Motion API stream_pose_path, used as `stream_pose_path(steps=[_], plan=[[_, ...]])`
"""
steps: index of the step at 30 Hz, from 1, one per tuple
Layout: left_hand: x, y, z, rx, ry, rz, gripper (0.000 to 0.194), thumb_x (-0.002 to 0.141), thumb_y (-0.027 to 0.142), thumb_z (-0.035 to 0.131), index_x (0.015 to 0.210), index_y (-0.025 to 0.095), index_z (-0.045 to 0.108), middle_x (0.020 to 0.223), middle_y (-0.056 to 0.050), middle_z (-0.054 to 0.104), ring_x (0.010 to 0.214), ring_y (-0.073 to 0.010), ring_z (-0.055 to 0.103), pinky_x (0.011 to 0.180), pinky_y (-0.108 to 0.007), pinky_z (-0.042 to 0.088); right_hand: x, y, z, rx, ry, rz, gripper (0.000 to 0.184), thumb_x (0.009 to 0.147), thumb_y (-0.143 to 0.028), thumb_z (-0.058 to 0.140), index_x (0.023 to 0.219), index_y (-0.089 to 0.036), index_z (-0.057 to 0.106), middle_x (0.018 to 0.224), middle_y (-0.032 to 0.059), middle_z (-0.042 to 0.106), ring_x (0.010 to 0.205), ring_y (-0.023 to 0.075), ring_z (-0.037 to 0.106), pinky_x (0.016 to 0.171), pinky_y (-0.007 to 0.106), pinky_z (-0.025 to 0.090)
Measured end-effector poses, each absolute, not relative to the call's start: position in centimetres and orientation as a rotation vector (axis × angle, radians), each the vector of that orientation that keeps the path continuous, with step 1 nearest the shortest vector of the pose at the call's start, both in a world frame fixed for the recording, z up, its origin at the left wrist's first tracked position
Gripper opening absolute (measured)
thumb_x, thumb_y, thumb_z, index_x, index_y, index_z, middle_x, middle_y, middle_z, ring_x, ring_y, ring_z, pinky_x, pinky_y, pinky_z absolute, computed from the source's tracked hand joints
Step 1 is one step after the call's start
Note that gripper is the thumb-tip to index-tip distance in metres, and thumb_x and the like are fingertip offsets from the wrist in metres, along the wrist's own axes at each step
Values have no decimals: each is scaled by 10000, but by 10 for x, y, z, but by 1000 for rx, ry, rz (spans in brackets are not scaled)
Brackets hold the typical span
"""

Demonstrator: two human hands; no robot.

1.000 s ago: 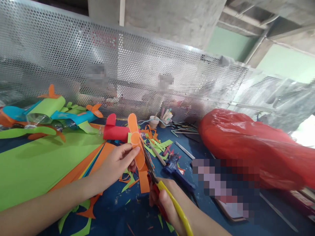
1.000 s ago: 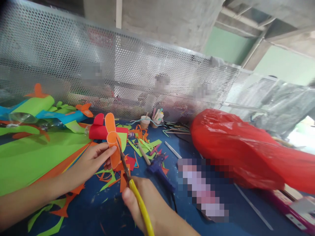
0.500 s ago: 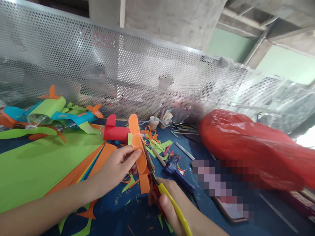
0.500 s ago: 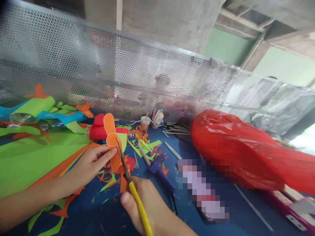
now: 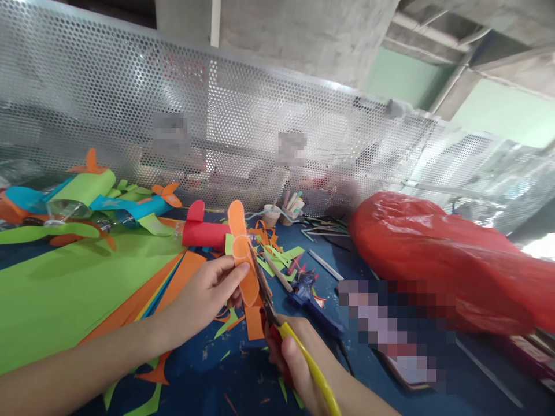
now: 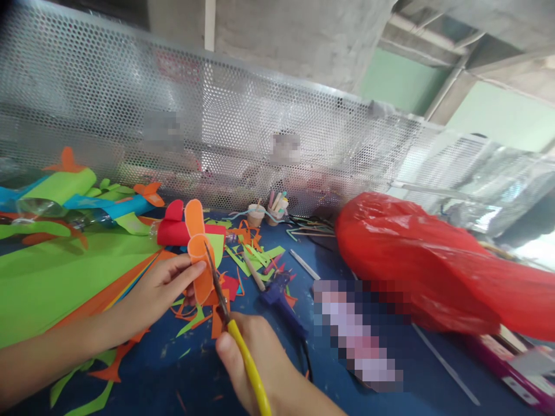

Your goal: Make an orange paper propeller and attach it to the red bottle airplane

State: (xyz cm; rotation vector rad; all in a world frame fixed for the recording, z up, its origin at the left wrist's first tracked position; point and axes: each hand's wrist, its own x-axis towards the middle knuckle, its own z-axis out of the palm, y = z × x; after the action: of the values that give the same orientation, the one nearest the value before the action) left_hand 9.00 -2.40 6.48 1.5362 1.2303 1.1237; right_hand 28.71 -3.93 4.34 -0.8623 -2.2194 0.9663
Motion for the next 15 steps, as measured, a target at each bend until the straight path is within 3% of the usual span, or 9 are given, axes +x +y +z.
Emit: stream_pose_path(steps=[15], plan=[[90, -23, 64, 1523, 1215, 1128, 351, 895, 532, 468, 742, 228, 554, 555, 43, 575, 564, -156, 575, 531, -244, 437, 290, -41, 40, -905, -2219, 964, 636, 887, -743, 149, 651, -202, 386, 550, -32, 367, 473, 91, 324, 440, 232, 281]])
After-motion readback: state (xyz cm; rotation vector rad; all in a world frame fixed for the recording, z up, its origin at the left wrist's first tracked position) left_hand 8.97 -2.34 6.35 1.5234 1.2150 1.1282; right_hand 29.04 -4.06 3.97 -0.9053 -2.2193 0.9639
